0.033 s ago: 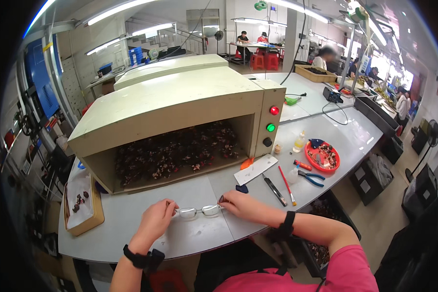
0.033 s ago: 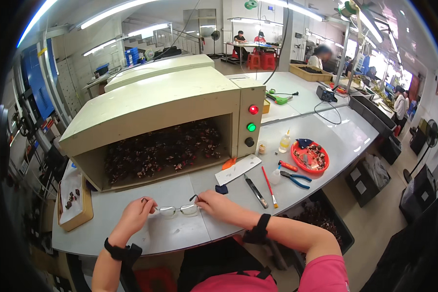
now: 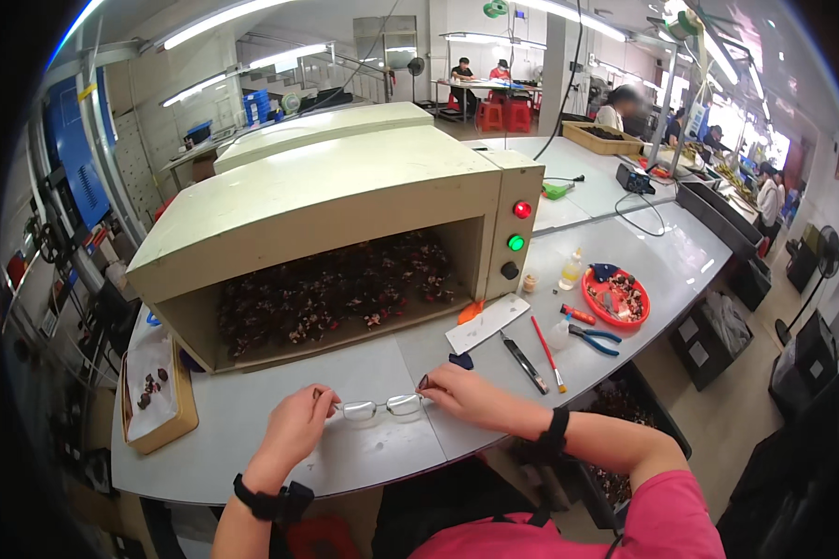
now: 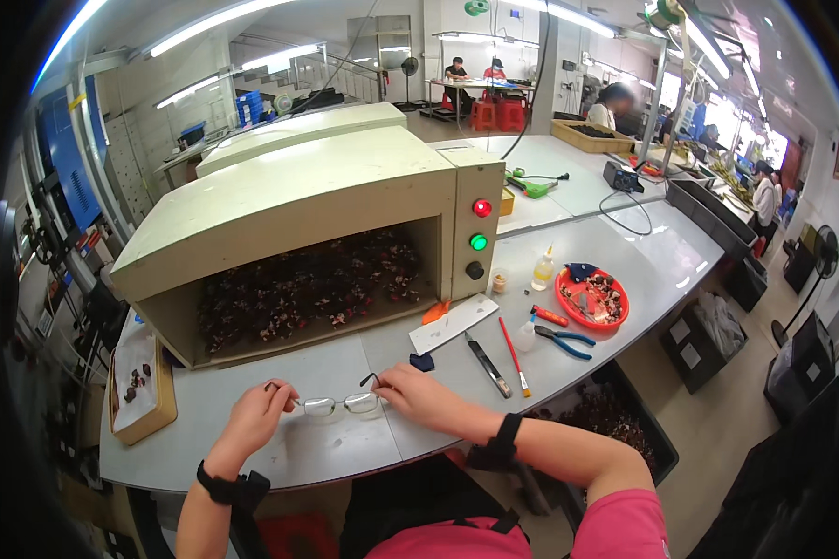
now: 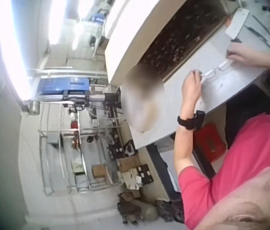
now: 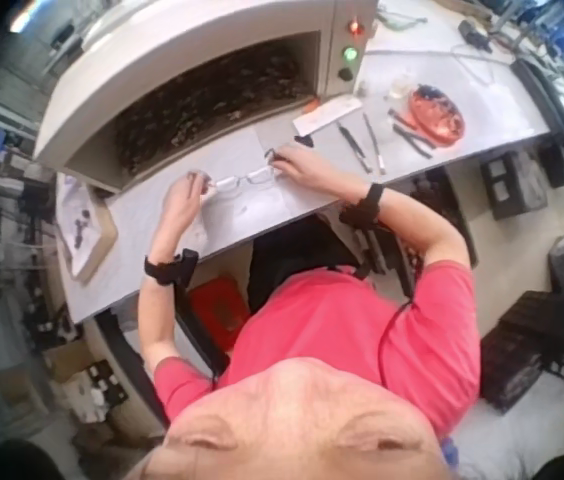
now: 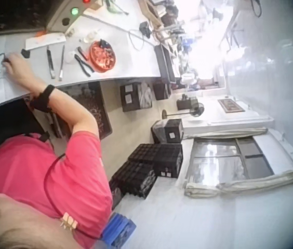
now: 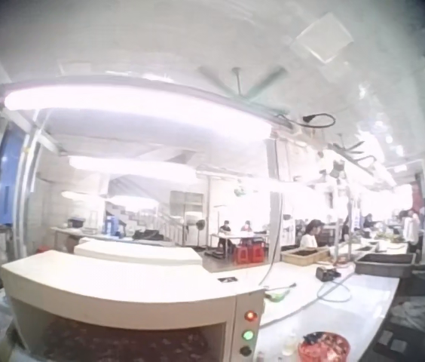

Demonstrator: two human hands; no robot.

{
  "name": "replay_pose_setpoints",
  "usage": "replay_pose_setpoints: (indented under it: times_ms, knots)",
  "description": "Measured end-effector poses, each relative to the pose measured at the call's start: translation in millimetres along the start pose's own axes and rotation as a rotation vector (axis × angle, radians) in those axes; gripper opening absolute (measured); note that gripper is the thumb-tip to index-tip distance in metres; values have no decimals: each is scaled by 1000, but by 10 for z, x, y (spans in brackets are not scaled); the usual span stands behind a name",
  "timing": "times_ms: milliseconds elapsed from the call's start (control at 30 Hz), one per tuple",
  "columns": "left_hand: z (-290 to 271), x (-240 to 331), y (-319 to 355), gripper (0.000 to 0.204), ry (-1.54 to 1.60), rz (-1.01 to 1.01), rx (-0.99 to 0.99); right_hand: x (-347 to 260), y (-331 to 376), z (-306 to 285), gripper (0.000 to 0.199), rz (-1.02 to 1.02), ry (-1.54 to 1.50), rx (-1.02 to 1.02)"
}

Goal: Assembling, cleaning, and gluing small figurine components at a workshop station.

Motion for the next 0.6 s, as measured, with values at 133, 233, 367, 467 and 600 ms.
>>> replay_pose_setpoints:
  times_ms: [133,233,367,467,600]
  knots:
    - [-14,313,211,29,82,0,-68,-91,288,-144,23,111,-194,55]
    - [64,539,280,26,133,-17,-117,56,528,176,25,375,-720,-99]
    - [137,733,406,26,157,77,-68,184,678,117,26,385,-829,67]
    - [177,612,505,41,65,164,2,424,839,-80,23,458,-886,242]
    - [701,445,607,49,-289,358,-51,574,1152,-344,18,533,-1020,419]
Point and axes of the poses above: each hand's wrist, its own y-axis away from the middle knuckle, its own z-axis out of the palm, x = y × z, the point moved 10 cm from there along -y, towards the middle knuckle, and after that the axes turned 2 degrees about x, right-handed, at the moved point
